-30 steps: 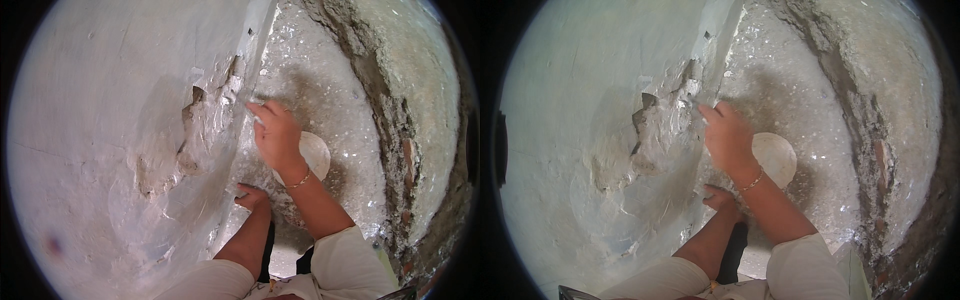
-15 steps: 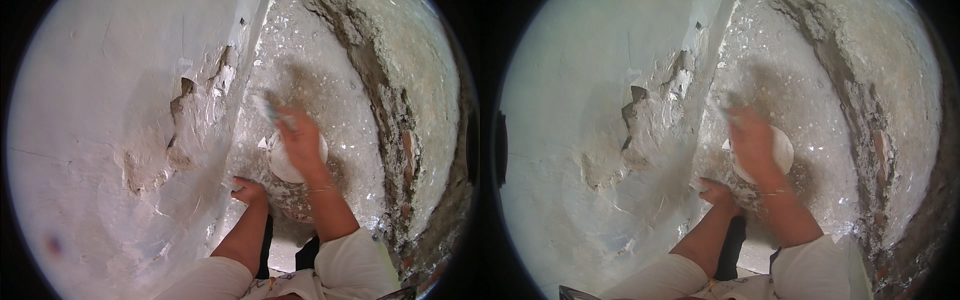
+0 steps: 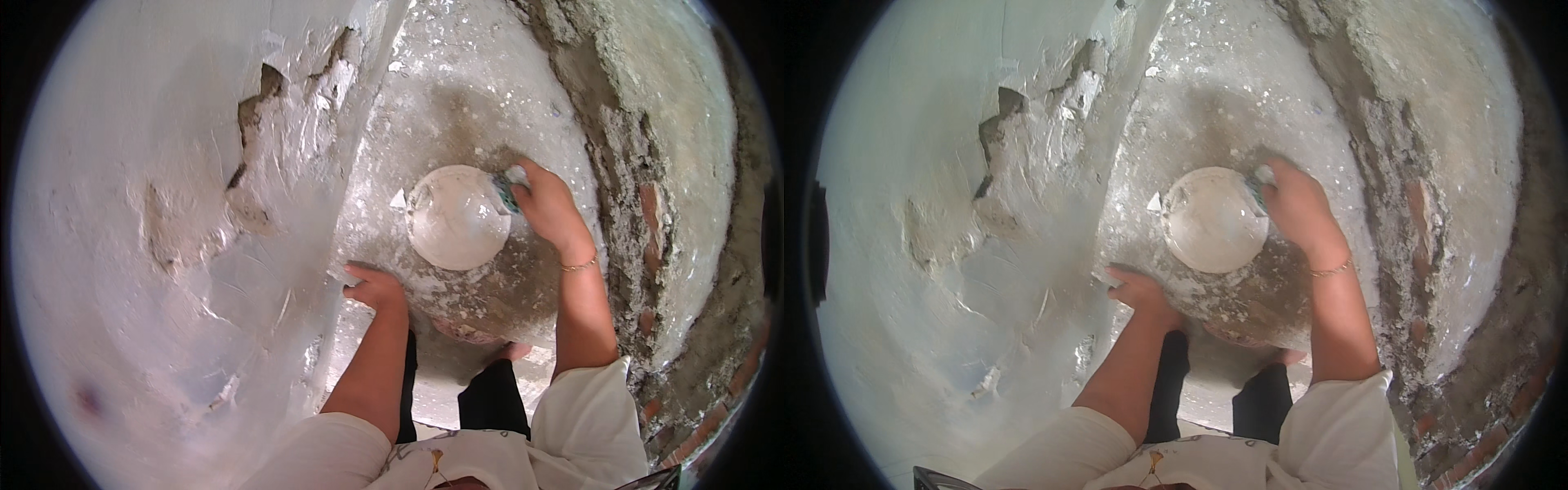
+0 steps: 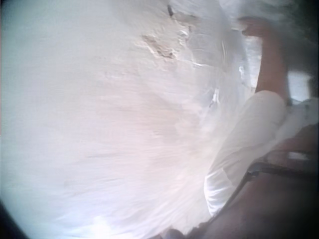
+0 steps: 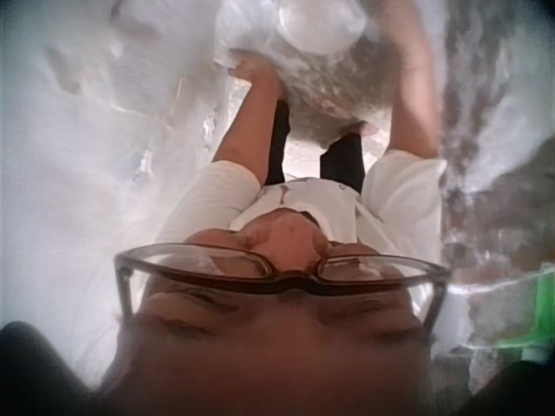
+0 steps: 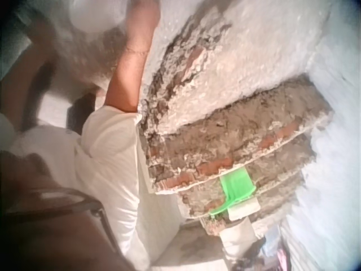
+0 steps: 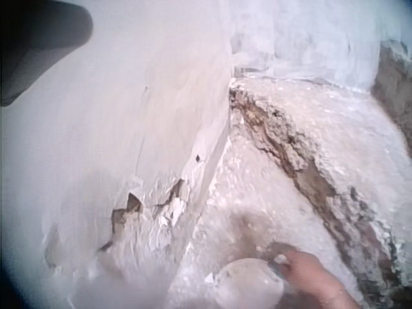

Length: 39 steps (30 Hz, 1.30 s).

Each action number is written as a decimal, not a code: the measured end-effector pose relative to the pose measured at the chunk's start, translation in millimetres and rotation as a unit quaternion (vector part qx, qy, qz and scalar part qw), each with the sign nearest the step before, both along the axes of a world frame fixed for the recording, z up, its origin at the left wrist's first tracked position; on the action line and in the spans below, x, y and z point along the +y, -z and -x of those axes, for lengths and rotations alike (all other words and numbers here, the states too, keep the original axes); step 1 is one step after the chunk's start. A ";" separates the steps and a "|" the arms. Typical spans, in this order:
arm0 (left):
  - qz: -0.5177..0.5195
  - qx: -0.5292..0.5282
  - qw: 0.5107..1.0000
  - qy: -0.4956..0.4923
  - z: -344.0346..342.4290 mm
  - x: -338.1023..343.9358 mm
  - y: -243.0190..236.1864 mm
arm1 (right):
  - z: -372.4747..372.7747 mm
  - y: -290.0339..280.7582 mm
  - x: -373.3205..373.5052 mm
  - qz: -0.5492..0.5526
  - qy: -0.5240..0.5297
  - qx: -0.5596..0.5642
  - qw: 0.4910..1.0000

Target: The person mixes a white plaster substance in a small container by adding water from a green scoop and then uses a small scraper tool to apply the mixture to a damaged section of a concrete wall near a staircase.

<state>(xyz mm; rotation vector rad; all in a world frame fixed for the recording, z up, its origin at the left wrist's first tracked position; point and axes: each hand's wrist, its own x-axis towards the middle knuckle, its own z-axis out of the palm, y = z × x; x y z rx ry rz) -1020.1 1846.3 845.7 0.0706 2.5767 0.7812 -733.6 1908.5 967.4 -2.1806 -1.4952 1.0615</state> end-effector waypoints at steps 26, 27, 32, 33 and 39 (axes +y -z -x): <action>-0.221 -0.391 0.874 0.186 -55.1 -50.1 -57.6 | 99.9 19.0 -45.0 -0.235 -0.223 -0.273 0.906; -0.223 -0.392 0.873 0.184 -54.9 -50.4 -56.3 | 100.0 13.1 -47.2 -0.235 -0.225 -0.274 0.905; -0.235 -0.409 0.867 0.161 -50.0 -54.2 -50.2 | 98.6 0.0 -24.7 -0.273 -0.170 -0.240 0.916; -0.235 -0.411 0.866 0.161 -50.9 -54.1 -50.0 | 97.0 11.2 -15.6 -0.324 -0.168 -0.241 0.899; -0.237 -0.444 0.850 0.157 -50.7 -53.7 -46.5 | 117.8 26.5 -29.0 -0.259 -0.232 -0.257 0.902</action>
